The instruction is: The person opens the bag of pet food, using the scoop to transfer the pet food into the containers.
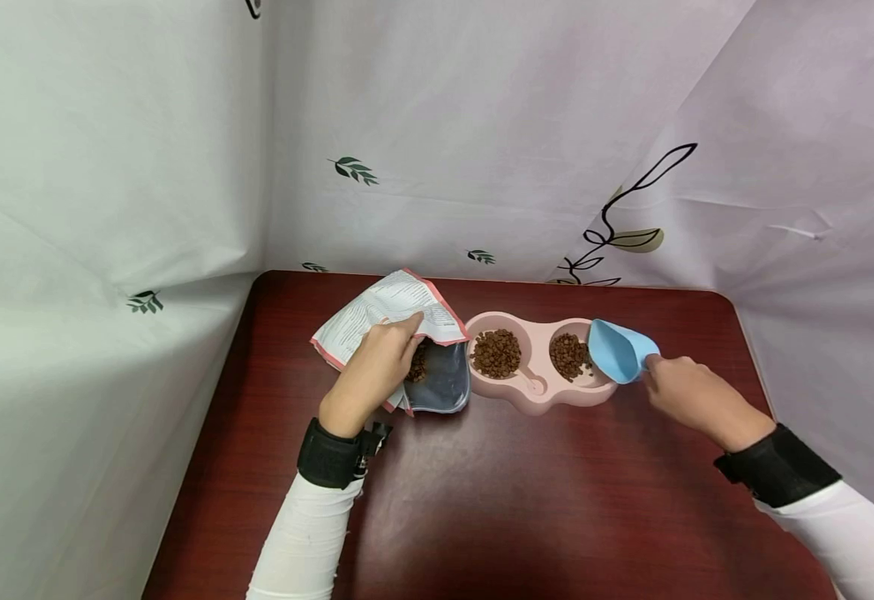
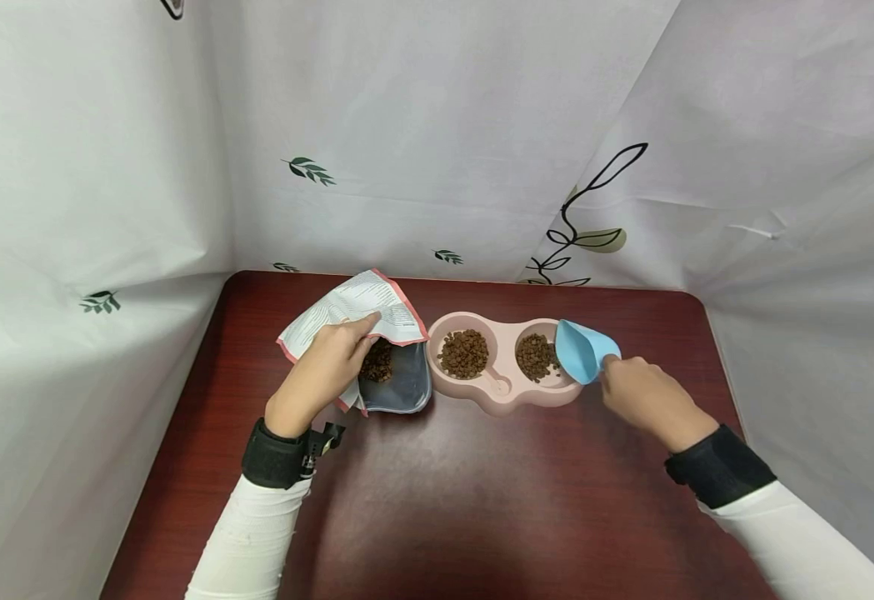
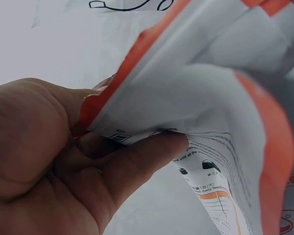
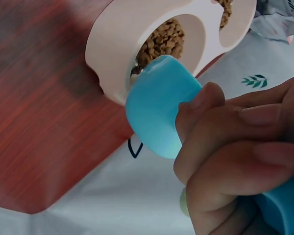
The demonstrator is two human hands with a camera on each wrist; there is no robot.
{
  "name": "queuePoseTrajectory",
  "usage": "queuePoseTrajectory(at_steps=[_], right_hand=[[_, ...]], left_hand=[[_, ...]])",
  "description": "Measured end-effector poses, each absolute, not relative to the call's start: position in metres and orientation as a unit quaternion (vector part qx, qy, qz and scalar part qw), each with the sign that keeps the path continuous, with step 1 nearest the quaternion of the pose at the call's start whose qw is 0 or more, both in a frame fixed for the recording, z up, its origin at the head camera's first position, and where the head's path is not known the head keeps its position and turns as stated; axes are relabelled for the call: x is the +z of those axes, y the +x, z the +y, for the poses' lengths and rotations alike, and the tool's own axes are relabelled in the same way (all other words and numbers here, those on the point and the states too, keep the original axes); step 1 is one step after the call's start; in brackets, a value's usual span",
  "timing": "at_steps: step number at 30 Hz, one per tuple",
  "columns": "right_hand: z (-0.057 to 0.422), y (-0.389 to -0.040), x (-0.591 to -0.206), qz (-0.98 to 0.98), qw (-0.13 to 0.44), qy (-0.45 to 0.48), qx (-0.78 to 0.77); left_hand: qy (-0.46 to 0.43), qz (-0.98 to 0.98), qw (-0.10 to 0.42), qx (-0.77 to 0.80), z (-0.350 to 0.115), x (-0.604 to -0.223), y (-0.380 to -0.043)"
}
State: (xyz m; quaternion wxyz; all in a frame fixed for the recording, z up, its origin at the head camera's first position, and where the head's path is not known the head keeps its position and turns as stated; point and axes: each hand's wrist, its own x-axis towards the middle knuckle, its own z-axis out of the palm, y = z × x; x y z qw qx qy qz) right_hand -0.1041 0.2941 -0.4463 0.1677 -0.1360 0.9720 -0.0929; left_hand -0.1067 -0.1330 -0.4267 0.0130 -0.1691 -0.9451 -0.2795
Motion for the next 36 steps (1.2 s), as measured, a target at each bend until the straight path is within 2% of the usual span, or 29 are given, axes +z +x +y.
queuePoseTrajectory(at_steps=[10,19,29,36], right_hand=[[0.298,-0.101,-0.443,0.97,0.157,-0.136,-0.13],[0.317,-0.1,-0.447,0.972,0.082,-0.109,-0.193],[0.342,-0.093,-0.473,0.947,0.025,-0.004,-0.32],[0.346,-0.092,-0.504,0.883,0.023,0.07,-0.464]], left_hand=[[-0.169,-0.946,0.011,-0.277,-0.132,-0.426,-0.107],[-0.172,-0.945,0.011,-0.278,-0.132,-0.427,-0.107],[-0.168,-0.945,0.011,-0.279,-0.13,-0.429,-0.106],[-0.167,-0.945,0.009,-0.28,-0.13,-0.43,-0.105]])
